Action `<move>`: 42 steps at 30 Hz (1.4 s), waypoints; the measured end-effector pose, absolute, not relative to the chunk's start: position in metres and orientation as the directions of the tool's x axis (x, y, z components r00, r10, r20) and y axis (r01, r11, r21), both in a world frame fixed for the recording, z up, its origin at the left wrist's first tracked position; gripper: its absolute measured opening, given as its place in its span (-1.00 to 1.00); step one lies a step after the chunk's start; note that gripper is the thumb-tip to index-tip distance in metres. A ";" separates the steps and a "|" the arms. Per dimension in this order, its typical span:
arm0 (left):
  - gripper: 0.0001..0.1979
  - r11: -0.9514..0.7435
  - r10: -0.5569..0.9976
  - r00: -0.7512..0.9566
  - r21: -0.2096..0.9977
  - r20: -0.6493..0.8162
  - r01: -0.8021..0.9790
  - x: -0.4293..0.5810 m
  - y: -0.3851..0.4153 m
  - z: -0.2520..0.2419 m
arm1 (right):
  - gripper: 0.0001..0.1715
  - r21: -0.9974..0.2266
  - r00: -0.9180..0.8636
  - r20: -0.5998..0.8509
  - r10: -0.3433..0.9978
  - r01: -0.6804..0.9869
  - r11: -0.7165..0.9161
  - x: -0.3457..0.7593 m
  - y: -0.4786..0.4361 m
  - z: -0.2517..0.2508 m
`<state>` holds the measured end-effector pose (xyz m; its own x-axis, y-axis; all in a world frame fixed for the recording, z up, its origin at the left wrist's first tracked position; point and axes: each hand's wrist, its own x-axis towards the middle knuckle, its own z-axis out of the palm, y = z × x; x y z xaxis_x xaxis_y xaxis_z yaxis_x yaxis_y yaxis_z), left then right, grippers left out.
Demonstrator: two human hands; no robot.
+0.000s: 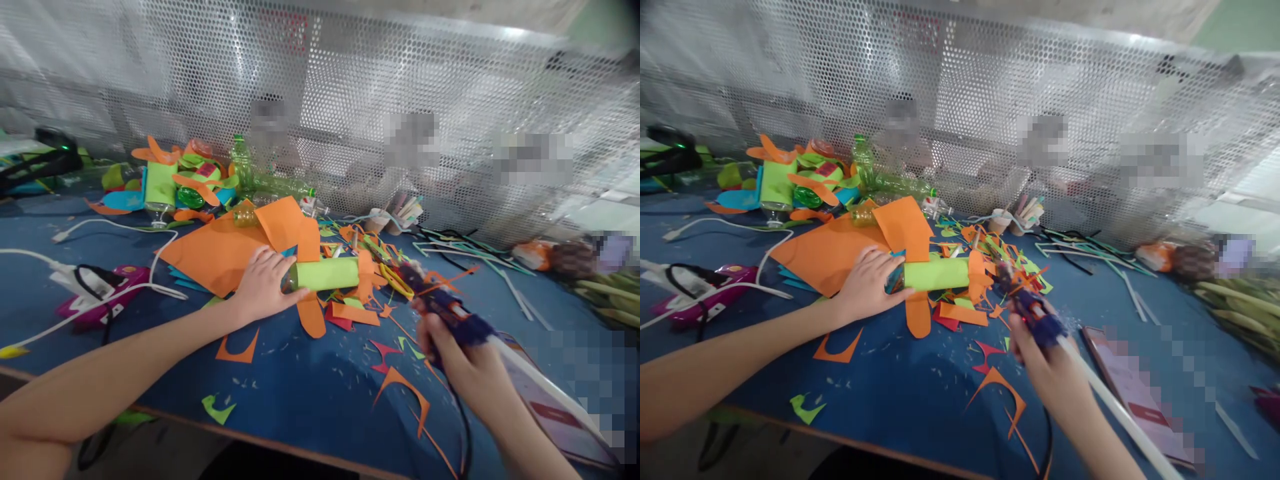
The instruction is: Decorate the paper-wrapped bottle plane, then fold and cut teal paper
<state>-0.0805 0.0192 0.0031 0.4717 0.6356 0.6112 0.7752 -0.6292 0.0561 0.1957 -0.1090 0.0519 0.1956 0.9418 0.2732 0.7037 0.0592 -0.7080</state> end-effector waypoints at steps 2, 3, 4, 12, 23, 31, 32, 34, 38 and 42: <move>-0.43 -0.631 0.636 0.474 0.058 0.609 0.773 -0.080 0.015 0.005 | -0.43 -0.814 0.083 0.152 0.985 0.576 0.077 0.177 -0.106 0.048; -0.45 -0.631 0.634 0.475 0.054 0.610 0.774 -0.080 0.014 0.005 | -0.42 -0.826 0.066 0.121 0.990 0.560 0.063 0.168 -0.104 0.045; -0.46 -0.632 0.632 0.477 0.049 0.611 0.774 -0.080 0.012 0.005 | -0.40 -0.831 0.032 0.090 0.995 0.553 0.057 0.160 -0.103 0.041; -0.43 -0.635 0.618 0.487 0.027 0.617 0.772 -0.081 0.011 0.001 | -0.43 -0.895 -0.075 -0.047 0.996 0.445 -0.008 0.121 -0.086 0.042; -0.43 -0.651 0.596 0.480 0.036 0.644 0.759 -0.080 0.009 0.002 | -0.41 -0.864 -0.071 -0.068 0.995 0.504 -0.023 0.118 -0.074 0.044; -0.49 -0.656 0.586 0.506 0.005 0.632 0.754 -0.081 0.008 0.004 | -0.41 -0.854 -0.056 -0.113 0.992 0.516 -0.068 0.119 -0.076 0.056; -0.48 -0.657 0.586 0.503 0.009 0.635 0.754 -0.081 0.008 0.004 | -0.43 -0.859 -0.072 -0.106 0.992 0.509 -0.055 0.116 -0.076 0.057; -0.47 -0.652 0.590 0.497 0.012 0.637 0.758 -0.080 0.008 0.004 | -0.48 -0.872 -0.096 -0.094 0.991 0.488 -0.036 0.111 -0.077 0.056; -0.47 -0.645 0.602 0.502 0.007 0.621 0.764 -0.080 0.008 0.003 | -0.51 -0.875 -0.103 -0.114 0.988 0.481 -0.051 0.107 -0.077 0.057; -0.48 -0.646 0.595 0.505 -0.002 0.625 0.763 -0.081 0.008 0.004 | -0.41 -0.844 -0.075 -0.119 0.990 0.533 -0.061 0.114 -0.076 0.060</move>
<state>-0.0812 0.0075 0.0036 0.5053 0.5947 0.6253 0.7633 -0.6460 -0.0023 0.1138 -0.0759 0.0596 -0.0749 0.9901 -0.1189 0.5325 -0.0611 -0.8442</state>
